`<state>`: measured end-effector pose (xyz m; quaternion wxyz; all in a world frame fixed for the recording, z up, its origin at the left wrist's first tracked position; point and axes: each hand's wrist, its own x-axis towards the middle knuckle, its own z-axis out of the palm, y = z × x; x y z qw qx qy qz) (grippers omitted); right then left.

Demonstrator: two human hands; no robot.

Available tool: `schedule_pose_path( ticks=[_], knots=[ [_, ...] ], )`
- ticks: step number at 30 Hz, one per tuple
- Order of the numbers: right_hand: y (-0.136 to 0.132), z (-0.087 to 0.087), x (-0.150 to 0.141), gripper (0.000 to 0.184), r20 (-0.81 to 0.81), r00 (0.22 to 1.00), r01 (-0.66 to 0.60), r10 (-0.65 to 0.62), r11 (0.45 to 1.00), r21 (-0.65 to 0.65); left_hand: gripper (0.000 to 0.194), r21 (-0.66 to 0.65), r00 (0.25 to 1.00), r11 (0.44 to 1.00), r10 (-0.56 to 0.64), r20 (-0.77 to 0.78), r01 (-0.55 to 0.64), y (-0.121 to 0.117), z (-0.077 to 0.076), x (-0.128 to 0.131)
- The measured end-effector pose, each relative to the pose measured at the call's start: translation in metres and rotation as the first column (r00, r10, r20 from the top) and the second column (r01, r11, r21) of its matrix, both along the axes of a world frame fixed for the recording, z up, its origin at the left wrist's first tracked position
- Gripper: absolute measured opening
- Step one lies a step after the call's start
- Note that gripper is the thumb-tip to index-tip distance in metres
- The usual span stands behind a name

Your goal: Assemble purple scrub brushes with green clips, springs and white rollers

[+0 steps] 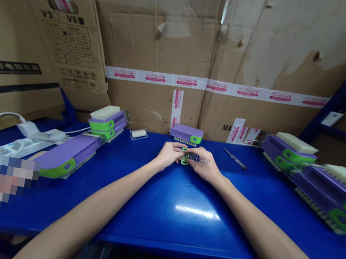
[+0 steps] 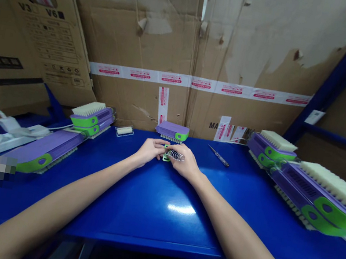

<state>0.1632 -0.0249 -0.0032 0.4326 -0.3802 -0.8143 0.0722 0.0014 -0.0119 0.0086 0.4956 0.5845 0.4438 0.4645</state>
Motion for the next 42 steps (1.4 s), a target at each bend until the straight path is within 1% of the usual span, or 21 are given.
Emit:
schedule_pose_path(
  ticks=[5, 9, 12, 17, 21, 25, 29, 31, 38, 42],
  knots=[
    [0.0005, 0.0005, -0.0025, 0.02, 0.002, 0.99, 0.142, -0.142, 0.99, 0.0, 0.03, 0.007, 0.998, 0.999, -0.051, 0.044, 0.05, 0.0007, -0.0004, 0.0003],
    [0.0027, -0.0016, -0.0013, 0.022, 0.054, 0.983, 0.171, -0.175, 0.983, 0.072, 0.035, 0.013, 0.99, 0.993, -0.117, 0.084, 0.116, 0.0033, -0.0012, -0.0009],
    [0.0045, -0.0034, 0.0004, 0.022, 0.069, 0.981, 0.171, -0.179, 0.98, 0.102, 0.043, 0.017, 0.983, 0.986, -0.164, 0.085, 0.163, 0.0035, -0.0004, -0.002],
    [0.0051, -0.0045, 0.0007, 0.02, 0.067, 0.981, 0.173, -0.181, 0.979, 0.112, 0.049, 0.036, 0.976, 0.978, -0.21, 0.057, 0.208, 0.0033, 0.0, -0.0041],
    [0.0044, -0.0038, 0.0002, 0.017, 0.051, 0.984, 0.16, -0.171, 0.972, 0.175, 0.055, 0.054, 0.966, 0.967, -0.25, 0.061, 0.247, 0.0043, -0.0018, -0.0043],
    [0.0036, -0.0018, -0.0002, 0.015, 0.066, 0.989, 0.117, -0.135, 0.967, 0.225, 0.053, 0.058, 0.969, 0.97, -0.239, 0.056, 0.236, 0.0036, -0.0024, -0.0024],
    [0.0025, 0.0005, -0.0005, 0.021, 0.053, 0.997, 0.049, -0.059, 0.982, 0.181, 0.052, 0.043, 0.972, 0.973, -0.23, 0.037, 0.229, 0.002, -0.002, -0.001],
    [0.002, 0.0011, -0.0003, 0.023, 0.043, 0.998, 0.035, -0.043, 0.985, 0.17, 0.053, 0.039, 0.973, 0.973, -0.227, 0.032, 0.226, 0.0018, -0.0021, -0.0009],
    [0.0027, 0.0018, 0.0012, 0.016, 0.058, 0.996, 0.053, -0.063, 0.984, 0.169, 0.053, 0.058, 0.971, 0.97, -0.238, 0.028, 0.237, 0.0039, -0.0045, -0.0016],
    [0.0021, 0.0024, 0.0011, 0.014, 0.038, 0.997, 0.065, -0.074, 0.978, 0.198, 0.052, 0.085, 0.971, 0.97, -0.234, 0.054, 0.229, 0.0046, -0.0068, 0.0001]
  ],
)
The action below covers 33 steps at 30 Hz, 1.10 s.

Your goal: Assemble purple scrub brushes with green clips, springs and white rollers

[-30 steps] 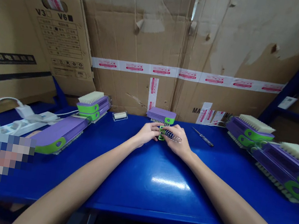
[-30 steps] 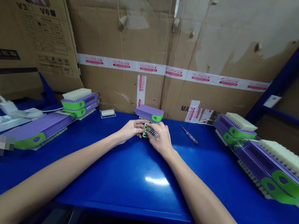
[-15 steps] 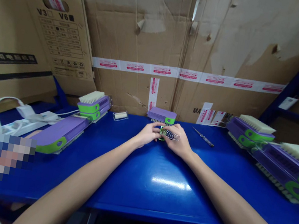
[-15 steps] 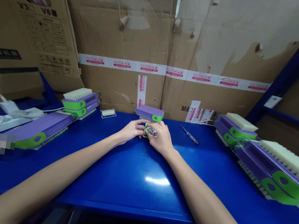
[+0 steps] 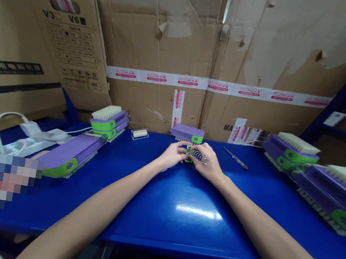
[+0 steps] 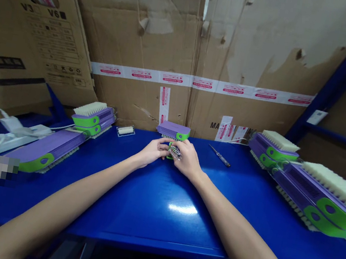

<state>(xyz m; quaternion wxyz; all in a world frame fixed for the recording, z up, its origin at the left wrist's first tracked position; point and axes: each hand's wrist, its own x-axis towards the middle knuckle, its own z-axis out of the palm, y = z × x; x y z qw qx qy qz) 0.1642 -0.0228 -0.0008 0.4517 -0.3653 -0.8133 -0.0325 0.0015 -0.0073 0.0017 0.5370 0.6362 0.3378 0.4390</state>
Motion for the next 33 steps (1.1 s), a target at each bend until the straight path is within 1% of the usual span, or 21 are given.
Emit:
schedule_pose_path(
  ticks=[3, 6, 8, 11, 12, 13, 16, 19, 21, 23, 27, 30, 33],
  knots=[
    [0.0, 0.0009, -0.0007, 0.01, -0.019, 0.999, 0.033, -0.033, 0.999, 0.014, 0.049, 0.009, 1.0, 1.0, 0.02, 0.019, -0.02, -0.0004, -0.0018, 0.0027],
    [0.0006, 0.002, -0.0009, 0.008, -0.009, 0.999, 0.052, -0.052, 0.999, 0.0, 0.047, 0.023, 0.999, 0.999, 0.038, -0.004, -0.038, -0.001, -0.0029, 0.0049],
    [0.0005, 0.0027, -0.0005, 0.015, -0.002, 1.0, 0.025, -0.025, 1.0, -0.014, 0.046, 0.036, 0.999, 0.998, 0.047, -0.026, -0.046, -0.0009, -0.0031, 0.0052],
    [-0.001, 0.0039, 0.0006, 0.037, 0.018, 0.998, -0.06, 0.061, 0.997, -0.042, 0.043, 0.063, 0.996, 0.995, 0.074, -0.045, -0.071, -0.0002, -0.0031, 0.0047],
    [-0.0015, 0.0043, 0.0009, 0.039, 0.035, 0.996, -0.079, 0.08, 0.996, -0.05, 0.042, 0.073, 0.995, 0.994, 0.083, -0.052, -0.079, 0.0001, -0.003, 0.0045],
    [-0.0018, 0.0045, 0.0013, 0.038, 0.055, 0.995, -0.085, 0.088, 0.995, -0.056, 0.041, 0.083, 0.994, 0.993, 0.09, -0.06, -0.085, 0.0003, -0.0029, 0.0043],
    [-0.0011, 0.0043, 0.003, 0.022, 0.106, 0.992, -0.066, 0.07, 0.997, -0.039, 0.04, 0.105, 0.991, 0.99, 0.106, -0.087, -0.097, 0.0003, -0.0022, 0.0042],
    [0.0016, 0.0023, 0.0051, 0.016, 0.132, 0.991, -0.036, 0.038, 0.999, -0.021, 0.041, 0.112, 0.991, 0.99, 0.098, -0.091, -0.088, -0.0008, -0.0011, 0.0047],
    [0.0033, 0.0006, 0.006, 0.015, 0.091, 0.996, -0.012, 0.015, 0.999, -0.032, 0.044, 0.093, 0.995, 0.994, 0.063, -0.071, -0.056, -0.0015, -0.0005, 0.0049],
    [0.0041, -0.0005, 0.0057, 0.013, 0.001, 1.0, -0.005, 0.005, 0.998, -0.064, 0.047, 0.063, 0.999, 0.998, 0.026, -0.041, -0.024, -0.0018, -0.0004, 0.005],
    [0.0038, -0.0002, 0.0031, 0.012, -0.141, 0.99, -0.004, -0.016, 0.99, -0.139, 0.05, 0.034, 1.0, 0.999, 0.006, 0.009, -0.006, -0.0009, -0.0016, 0.0043],
    [0.0042, 0.0004, 0.0013, 0.013, -0.195, 0.98, 0.012, -0.044, 0.986, -0.166, 0.051, 0.022, 0.999, 1.0, 0.0, 0.035, 0.0, 0.0, -0.0023, 0.0034],
    [0.0048, 0.0006, 0.0005, 0.014, -0.205, 0.978, 0.01, -0.043, 0.987, -0.159, 0.054, 0.01, 0.999, 1.0, 0.002, 0.05, -0.003, -0.0001, -0.0021, 0.003]
  ],
)
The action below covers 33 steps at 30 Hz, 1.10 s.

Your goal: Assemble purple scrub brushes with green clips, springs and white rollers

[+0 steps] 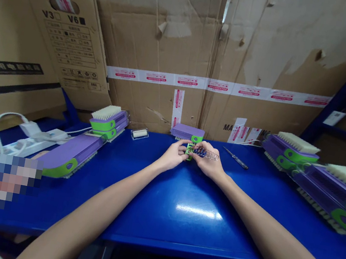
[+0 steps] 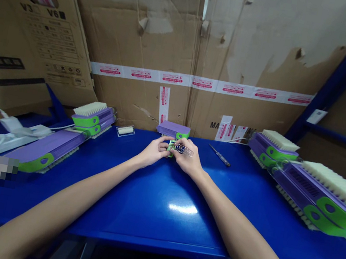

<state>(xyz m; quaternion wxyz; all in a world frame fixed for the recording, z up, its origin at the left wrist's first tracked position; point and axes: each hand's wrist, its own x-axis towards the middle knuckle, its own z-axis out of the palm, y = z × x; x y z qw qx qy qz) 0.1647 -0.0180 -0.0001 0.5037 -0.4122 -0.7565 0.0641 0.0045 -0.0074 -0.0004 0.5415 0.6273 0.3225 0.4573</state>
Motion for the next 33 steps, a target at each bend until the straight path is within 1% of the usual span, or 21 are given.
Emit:
schedule_pose_path(
  ticks=[7, 10, 15, 18, 21, 24, 29, 33],
  knots=[
    [-0.0005, -0.0007, 0.0016, 0.014, 0.069, 0.997, 0.024, -0.026, 0.999, 0.022, 0.054, -0.034, 1.0, 0.999, 0.02, 0.006, -0.02, -0.0027, 0.0031, -0.0004],
    [-0.0004, -0.0015, 0.0019, 0.014, 0.075, 0.997, 0.018, -0.02, 0.999, 0.033, 0.052, -0.043, 1.0, 0.999, 0.011, 0.017, -0.011, -0.0039, 0.0049, -0.0006],
    [-0.0012, -0.0002, 0.002, 0.013, 0.079, 0.997, 0.018, -0.02, 1.0, 0.021, 0.05, -0.06, 0.999, 0.998, 0.034, 0.026, -0.032, -0.0045, 0.0059, 0.0009],
    [-0.0031, 0.0019, 0.0038, 0.013, 0.103, 0.995, -0.02, 0.017, 0.999, 0.026, 0.048, -0.062, 0.998, 0.996, 0.064, 0.007, -0.064, -0.0038, 0.0058, 0.0015],
    [-0.0053, 0.0037, 0.005, 0.019, 0.16, 0.985, -0.074, 0.067, 0.997, 0.037, 0.047, -0.047, 0.996, 0.995, 0.082, -0.02, -0.083, -0.0031, 0.0056, 0.0012],
    [-0.0067, 0.0053, 0.0037, 0.022, 0.201, 0.977, -0.077, 0.065, 0.996, 0.052, 0.047, -0.031, 0.996, 0.996, 0.085, -0.033, -0.086, -0.003, 0.0053, 0.0014],
    [-0.0077, 0.0075, 0.002, 0.011, 0.29, 0.954, -0.098, 0.072, 0.992, 0.075, 0.046, -0.037, 0.994, 0.995, 0.096, -0.057, -0.098, -0.0046, 0.0067, 0.0034],
    [-0.0068, 0.0035, 0.0024, 0.009, 0.289, 0.956, -0.09, 0.057, 0.991, 0.1, 0.045, -0.037, 0.994, 0.996, 0.081, -0.072, -0.084, -0.0058, 0.0084, 0.0032]
  ],
)
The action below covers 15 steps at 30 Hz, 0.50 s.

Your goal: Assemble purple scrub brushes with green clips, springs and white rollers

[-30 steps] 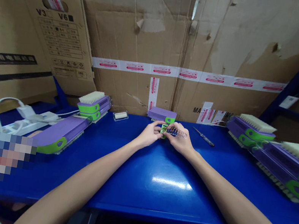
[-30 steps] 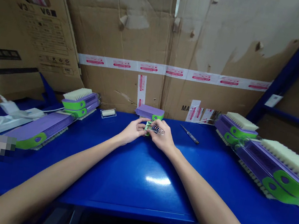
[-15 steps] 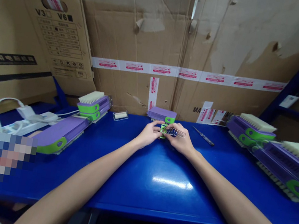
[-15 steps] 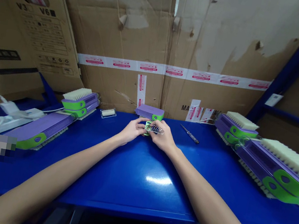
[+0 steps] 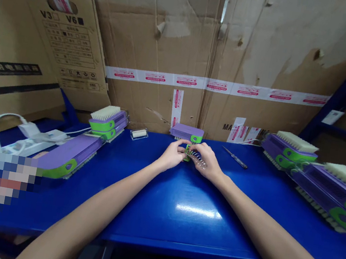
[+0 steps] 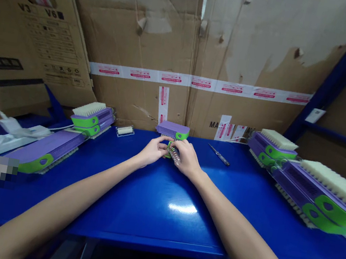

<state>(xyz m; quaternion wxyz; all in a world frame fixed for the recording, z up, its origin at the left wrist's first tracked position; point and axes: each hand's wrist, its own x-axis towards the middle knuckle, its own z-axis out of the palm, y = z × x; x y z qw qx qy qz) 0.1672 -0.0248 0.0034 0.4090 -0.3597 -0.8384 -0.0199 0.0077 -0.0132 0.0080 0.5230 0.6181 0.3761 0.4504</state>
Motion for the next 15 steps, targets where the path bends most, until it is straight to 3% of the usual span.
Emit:
schedule_pose_path(
  ticks=[15],
  knots=[
    [0.004, -0.01, -0.0043, 0.011, -0.049, 0.993, 0.112, -0.111, 0.994, 0.015, 0.038, -0.001, 0.998, 1.0, -0.01, -0.062, 0.01, -0.0022, 0.0035, -0.0027]
  ],
)
